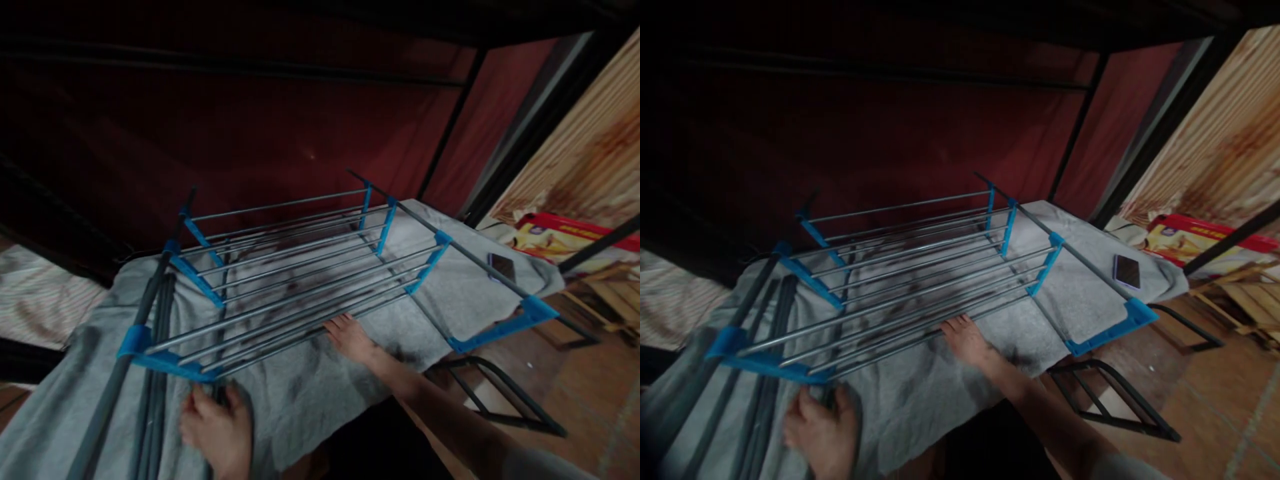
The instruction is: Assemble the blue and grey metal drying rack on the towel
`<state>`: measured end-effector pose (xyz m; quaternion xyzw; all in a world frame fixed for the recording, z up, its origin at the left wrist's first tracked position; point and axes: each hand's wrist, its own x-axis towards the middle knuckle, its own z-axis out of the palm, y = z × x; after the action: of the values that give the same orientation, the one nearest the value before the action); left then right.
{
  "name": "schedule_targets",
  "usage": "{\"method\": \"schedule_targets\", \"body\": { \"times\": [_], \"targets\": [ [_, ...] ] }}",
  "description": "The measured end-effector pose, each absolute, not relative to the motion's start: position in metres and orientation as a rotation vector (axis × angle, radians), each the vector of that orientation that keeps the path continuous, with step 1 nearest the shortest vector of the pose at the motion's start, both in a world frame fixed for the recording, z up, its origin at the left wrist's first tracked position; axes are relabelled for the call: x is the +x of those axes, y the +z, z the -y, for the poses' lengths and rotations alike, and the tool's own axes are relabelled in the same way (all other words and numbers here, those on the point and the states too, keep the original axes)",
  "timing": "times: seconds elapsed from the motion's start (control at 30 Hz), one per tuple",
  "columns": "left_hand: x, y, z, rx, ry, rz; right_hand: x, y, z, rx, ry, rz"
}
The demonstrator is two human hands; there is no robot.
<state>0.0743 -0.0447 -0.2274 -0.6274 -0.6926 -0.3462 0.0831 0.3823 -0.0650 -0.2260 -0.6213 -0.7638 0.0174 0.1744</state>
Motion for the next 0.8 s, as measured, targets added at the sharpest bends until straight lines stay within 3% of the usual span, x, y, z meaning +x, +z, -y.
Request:
{"method": "schedule_targets", "body": {
  "times": [0.13, 0.37, 0.5, 0.8],
  "targets": [
    [0.077, -0.223, 0.057, -1.906, -1.015, 1.909, 0.42, -0.24, 0.091, -1.777, -0.027, 1.963],
    [0.128, -0.237, 0.025, -2.615, -0.826, 1.168, 0.496, -0.258, 0.137, -1.992, -0.218, 1.314],
    [0.169, -0.247, 0.002, -2.76, -0.698, 1.076, 0.543, -0.26, 0.147, -2.161, -0.363, 1.027],
    [0.176, -0.254, -0.011, -2.775, -0.768, 1.003, 0.572, -0.261, 0.124, -2.307, -0.146, 1.037]
  ]
}}
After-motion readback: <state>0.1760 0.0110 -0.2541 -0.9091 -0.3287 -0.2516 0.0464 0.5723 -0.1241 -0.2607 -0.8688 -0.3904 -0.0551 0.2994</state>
